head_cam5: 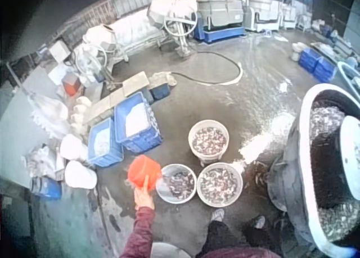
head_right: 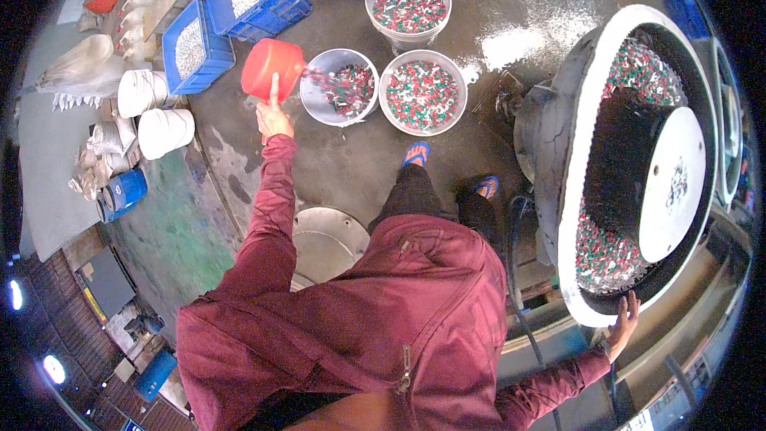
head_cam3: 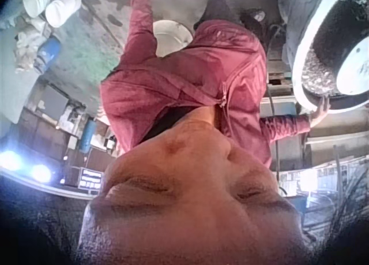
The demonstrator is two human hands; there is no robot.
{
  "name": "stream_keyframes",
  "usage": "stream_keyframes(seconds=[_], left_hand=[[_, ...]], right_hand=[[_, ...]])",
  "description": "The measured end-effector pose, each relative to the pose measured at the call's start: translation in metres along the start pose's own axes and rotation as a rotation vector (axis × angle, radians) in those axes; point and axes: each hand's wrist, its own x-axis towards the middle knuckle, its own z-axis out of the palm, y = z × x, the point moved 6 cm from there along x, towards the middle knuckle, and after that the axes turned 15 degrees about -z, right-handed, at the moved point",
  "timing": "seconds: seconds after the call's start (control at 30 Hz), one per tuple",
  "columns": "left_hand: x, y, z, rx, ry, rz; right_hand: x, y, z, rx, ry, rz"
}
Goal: The person scoops colorful plastic pellets from a rotating drum using a red scoop and transfers them into white buckets on the floor. The person repeatedly fills the scoop and empties it into the buckets, occasionally adjusting the bucket positions.
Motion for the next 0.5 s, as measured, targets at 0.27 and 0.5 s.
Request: stream_keyframes(seconds=[0.27, 0.5], left_hand=[[0.000, 0.074, -0.050, -1.266, -0.669, -0.414], [-0.109, 0.362, -0.167, -1.234, -1.008, 0.352]], right_hand=[[0.009, 0.076, 0.013, 0.213, -0.053, 0.137], [0.042, 0.144, 0.028, 0.377, 0.172, -0.112]])
